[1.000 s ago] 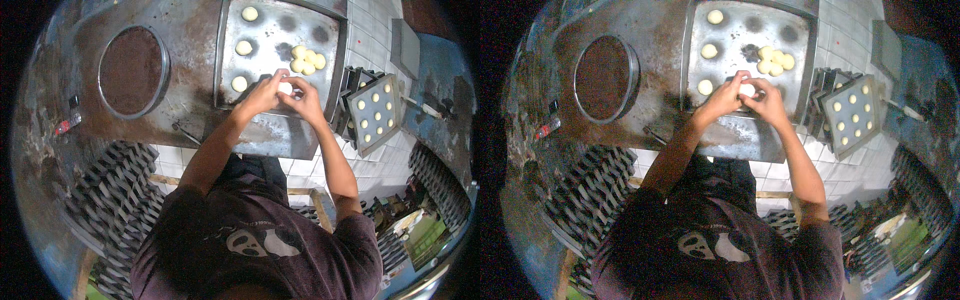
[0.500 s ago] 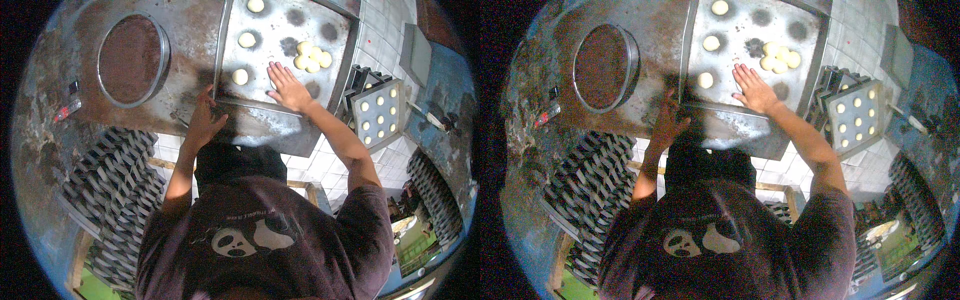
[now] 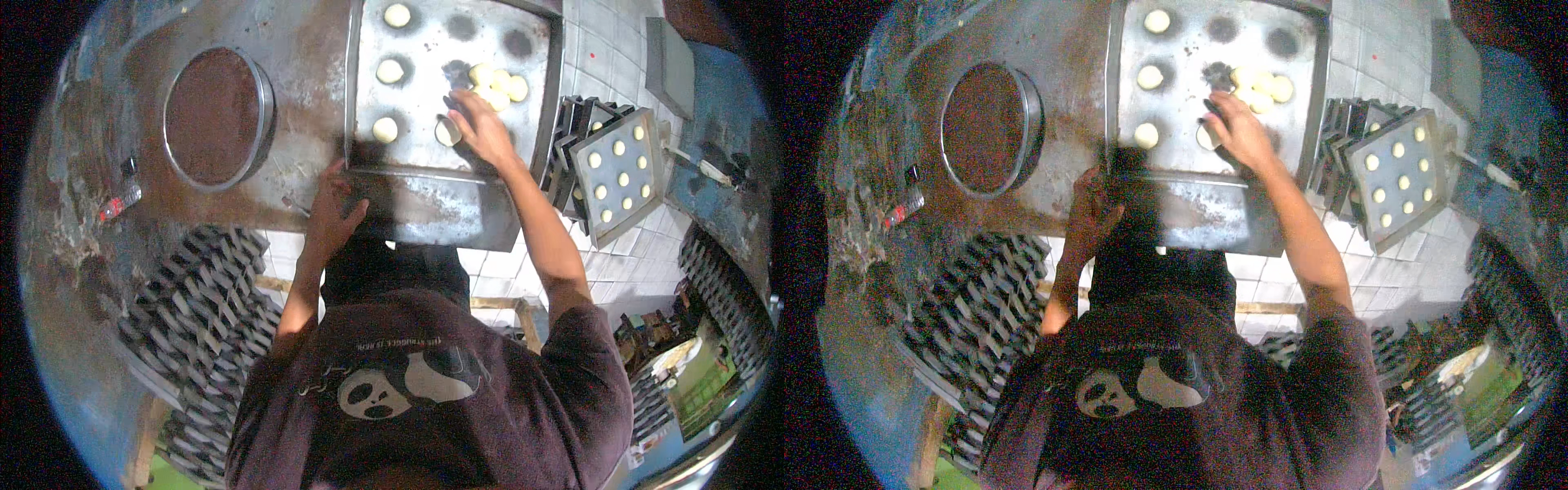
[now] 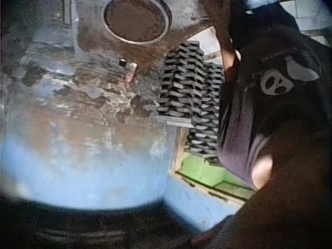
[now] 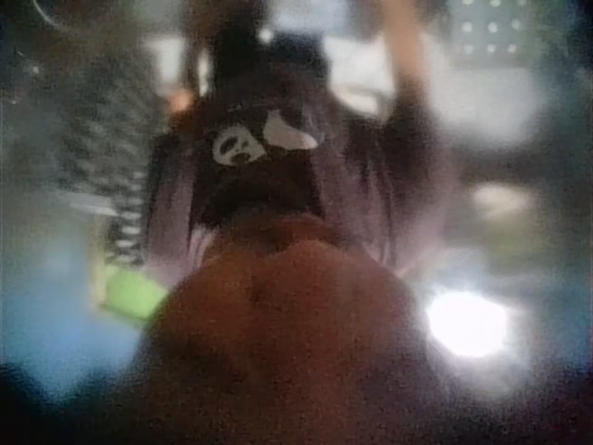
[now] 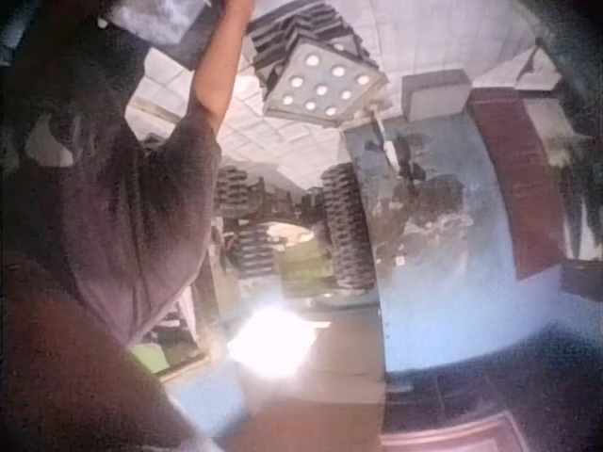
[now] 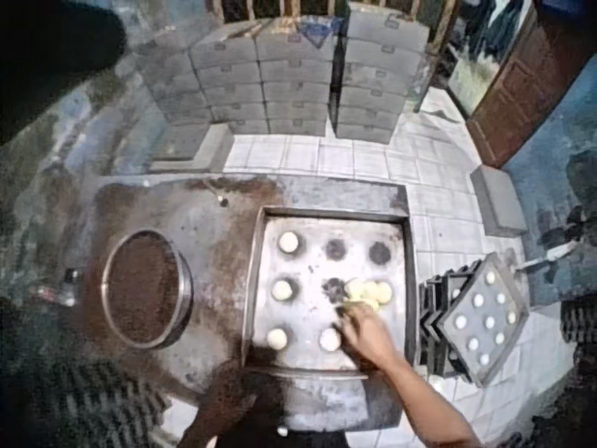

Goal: The person prepares filled dough balls by hand, taking a piece of light dough, flattening it, adding a portion of chocolate filling from a bowl with a spoon, sealing the dough around the filling, and placing the finished balls onto metal trays.

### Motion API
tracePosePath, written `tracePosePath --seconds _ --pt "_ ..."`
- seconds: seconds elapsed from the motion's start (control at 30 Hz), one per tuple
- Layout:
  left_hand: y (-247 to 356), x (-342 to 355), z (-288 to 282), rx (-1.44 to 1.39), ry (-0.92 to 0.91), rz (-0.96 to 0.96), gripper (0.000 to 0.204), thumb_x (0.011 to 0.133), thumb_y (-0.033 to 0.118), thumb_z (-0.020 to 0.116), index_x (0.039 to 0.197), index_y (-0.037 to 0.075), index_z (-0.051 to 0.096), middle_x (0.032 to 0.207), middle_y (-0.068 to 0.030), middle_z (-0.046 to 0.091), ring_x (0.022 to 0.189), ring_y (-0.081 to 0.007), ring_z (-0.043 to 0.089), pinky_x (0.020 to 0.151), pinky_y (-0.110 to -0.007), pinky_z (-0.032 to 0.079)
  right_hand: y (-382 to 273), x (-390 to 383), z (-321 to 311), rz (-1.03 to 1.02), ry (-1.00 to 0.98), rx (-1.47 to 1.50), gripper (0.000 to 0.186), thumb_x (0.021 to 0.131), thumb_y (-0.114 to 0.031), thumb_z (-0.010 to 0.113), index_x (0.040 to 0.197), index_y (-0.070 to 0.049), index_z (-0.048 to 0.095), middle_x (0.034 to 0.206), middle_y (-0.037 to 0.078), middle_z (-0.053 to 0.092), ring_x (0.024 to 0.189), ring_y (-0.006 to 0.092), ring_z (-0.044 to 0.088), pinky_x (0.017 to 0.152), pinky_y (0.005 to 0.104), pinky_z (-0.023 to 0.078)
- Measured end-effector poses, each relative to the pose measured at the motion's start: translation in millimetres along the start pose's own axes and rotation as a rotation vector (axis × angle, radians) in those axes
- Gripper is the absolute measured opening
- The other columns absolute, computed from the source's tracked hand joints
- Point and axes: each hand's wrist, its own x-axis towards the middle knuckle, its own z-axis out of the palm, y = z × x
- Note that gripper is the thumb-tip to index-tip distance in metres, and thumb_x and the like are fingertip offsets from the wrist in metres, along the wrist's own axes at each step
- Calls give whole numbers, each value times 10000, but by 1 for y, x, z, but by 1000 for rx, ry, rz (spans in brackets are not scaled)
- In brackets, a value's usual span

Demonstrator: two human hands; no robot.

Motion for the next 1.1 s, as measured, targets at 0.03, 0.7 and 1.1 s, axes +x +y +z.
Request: tracePosePath --seconds 0.03,0.7,1.1 --pt "-7 -2 0 40 29 41 856 859 144 792 1571 86 322 1033 -118 549 956 -266 581 927 -398 495 4 0 -18 62 71 -132 391 1006 -276 647 1313 -33 654 1350 198 630 1272 390 592 1079 451 488" --pt "-10 27 -17 -569 -140 130 447 1060 270 634 1408 4 544 1216 -158 715 1107 -215 697 974 -331 524 -48 14 -59 406 -854 123 315 894 -272 674 1020 8 745 795 8 661 732 104 608 632 326 518" --pt "14 43 -130 -1084 -149 -4 644 1117 554 329 999 31 687 948 -63 703 889 -133 647 842 -304 512 -334 13 65 238 -242 1043 633 847 -151 627 1431 81 555 1431 129 608 1212 177 625 1049 310 479"
